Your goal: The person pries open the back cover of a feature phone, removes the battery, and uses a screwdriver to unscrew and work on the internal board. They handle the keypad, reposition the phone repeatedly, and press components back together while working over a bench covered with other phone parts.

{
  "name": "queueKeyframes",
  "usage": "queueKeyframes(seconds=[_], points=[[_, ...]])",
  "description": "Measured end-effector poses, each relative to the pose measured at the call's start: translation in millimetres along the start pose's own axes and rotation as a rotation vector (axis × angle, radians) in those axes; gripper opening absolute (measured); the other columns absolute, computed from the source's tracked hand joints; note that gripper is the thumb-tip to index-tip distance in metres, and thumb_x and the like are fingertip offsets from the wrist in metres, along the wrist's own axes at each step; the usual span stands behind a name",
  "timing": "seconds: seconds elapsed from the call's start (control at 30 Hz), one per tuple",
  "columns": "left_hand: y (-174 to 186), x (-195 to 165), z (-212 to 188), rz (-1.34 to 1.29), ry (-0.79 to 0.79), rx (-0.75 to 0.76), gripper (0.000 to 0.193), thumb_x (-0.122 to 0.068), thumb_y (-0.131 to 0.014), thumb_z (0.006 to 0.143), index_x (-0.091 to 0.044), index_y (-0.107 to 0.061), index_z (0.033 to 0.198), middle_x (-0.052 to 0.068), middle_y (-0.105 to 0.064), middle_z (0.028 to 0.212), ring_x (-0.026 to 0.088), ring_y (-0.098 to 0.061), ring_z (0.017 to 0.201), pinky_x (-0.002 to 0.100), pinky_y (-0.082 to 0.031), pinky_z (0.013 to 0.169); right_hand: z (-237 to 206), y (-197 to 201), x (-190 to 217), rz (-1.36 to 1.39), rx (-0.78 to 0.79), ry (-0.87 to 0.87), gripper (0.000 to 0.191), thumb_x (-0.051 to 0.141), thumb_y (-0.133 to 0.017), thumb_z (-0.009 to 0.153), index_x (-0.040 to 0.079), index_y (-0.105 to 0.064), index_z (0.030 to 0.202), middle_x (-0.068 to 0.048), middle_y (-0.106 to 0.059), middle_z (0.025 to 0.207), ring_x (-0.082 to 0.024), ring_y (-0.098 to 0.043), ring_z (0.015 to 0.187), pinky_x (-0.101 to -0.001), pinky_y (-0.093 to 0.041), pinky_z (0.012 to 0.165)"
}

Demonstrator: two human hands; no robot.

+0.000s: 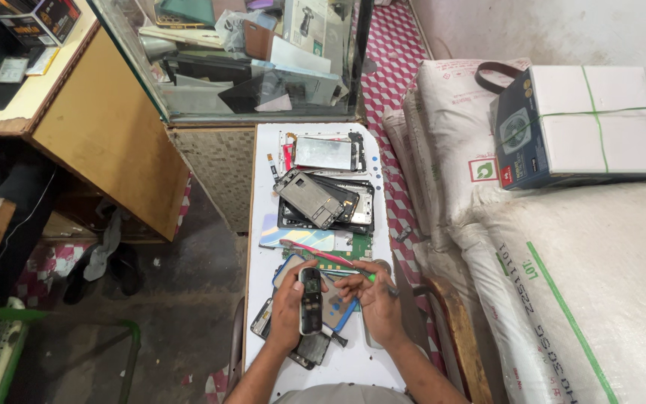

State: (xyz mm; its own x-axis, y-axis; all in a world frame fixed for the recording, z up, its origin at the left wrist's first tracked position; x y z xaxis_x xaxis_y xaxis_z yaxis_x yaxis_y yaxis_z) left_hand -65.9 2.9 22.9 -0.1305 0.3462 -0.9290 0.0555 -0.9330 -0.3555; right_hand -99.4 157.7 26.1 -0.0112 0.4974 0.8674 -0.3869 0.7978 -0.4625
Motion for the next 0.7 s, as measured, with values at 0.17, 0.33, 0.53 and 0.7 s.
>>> queueKeyframes(seconds=[0.17,0.33,0.53,0.7], points=[[11,9,-1,-0.833,0.125,0.009,0.056,-0.039,-0.047,0.108,-0.002,-0.044,0.15,0.015,-0.066,0.102,0.019,-0.06,0.076,0.029,-0.051,0.059,2,2,-6,-0.012,0.008,-0.025,0.056,0.048,-0.039,0.11,-0.001,-0.048,0.136,-0.027,-0.07,0.108,-0.024,-0.066,0.094,-0.037,-0.053,0.084],[28,-7,2,-1.12,0.017,0.101,0.059,-0.038,-0.049,0.112,-0.003,-0.037,0.157,0.017,-0.062,0.113,0.02,-0.058,0.083,0.029,-0.05,0.065,2,6,-10,-0.046,0.002,-0.022,0.056,0.047,-0.038,0.112,-0.001,-0.049,0.137,-0.027,-0.07,0.108,-0.025,-0.066,0.095,-0.0375,-0.052,0.087],[38,-3,-4,-0.874,0.044,-0.012,0.07,-0.048,-0.053,0.104,-0.006,-0.034,0.158,0.015,-0.063,0.114,0.019,-0.06,0.088,0.033,-0.052,0.073,1,8,-13,-0.056,0.002,-0.007,0.052,0.044,-0.039,0.114,-0.002,-0.049,0.136,-0.028,-0.07,0.108,-0.027,-0.066,0.095,-0.0376,-0.052,0.086],[32,-19,-12,-0.576,-0.068,0.048,0.078,-0.052,-0.056,0.106,0.002,-0.037,0.159,0.018,-0.064,0.119,0.02,-0.062,0.089,0.033,-0.054,0.079,-2,13,-17,-0.091,-0.007,-0.035,0.053,0.044,-0.04,0.113,-0.003,-0.049,0.137,-0.028,-0.07,0.107,-0.027,-0.066,0.094,-0.0383,-0.053,0.088]])
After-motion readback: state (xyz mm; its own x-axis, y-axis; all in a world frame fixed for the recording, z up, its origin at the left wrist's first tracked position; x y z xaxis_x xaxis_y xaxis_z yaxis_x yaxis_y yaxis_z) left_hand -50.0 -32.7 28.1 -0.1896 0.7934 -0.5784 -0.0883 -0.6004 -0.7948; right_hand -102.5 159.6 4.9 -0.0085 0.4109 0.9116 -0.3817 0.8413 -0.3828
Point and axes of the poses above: each hand's wrist, its own z-axis towards the middle knuckle, its own y-axis out of the back of the hand, x = y × z, the point moved 8 cm from there along z, towards the middle knuckle
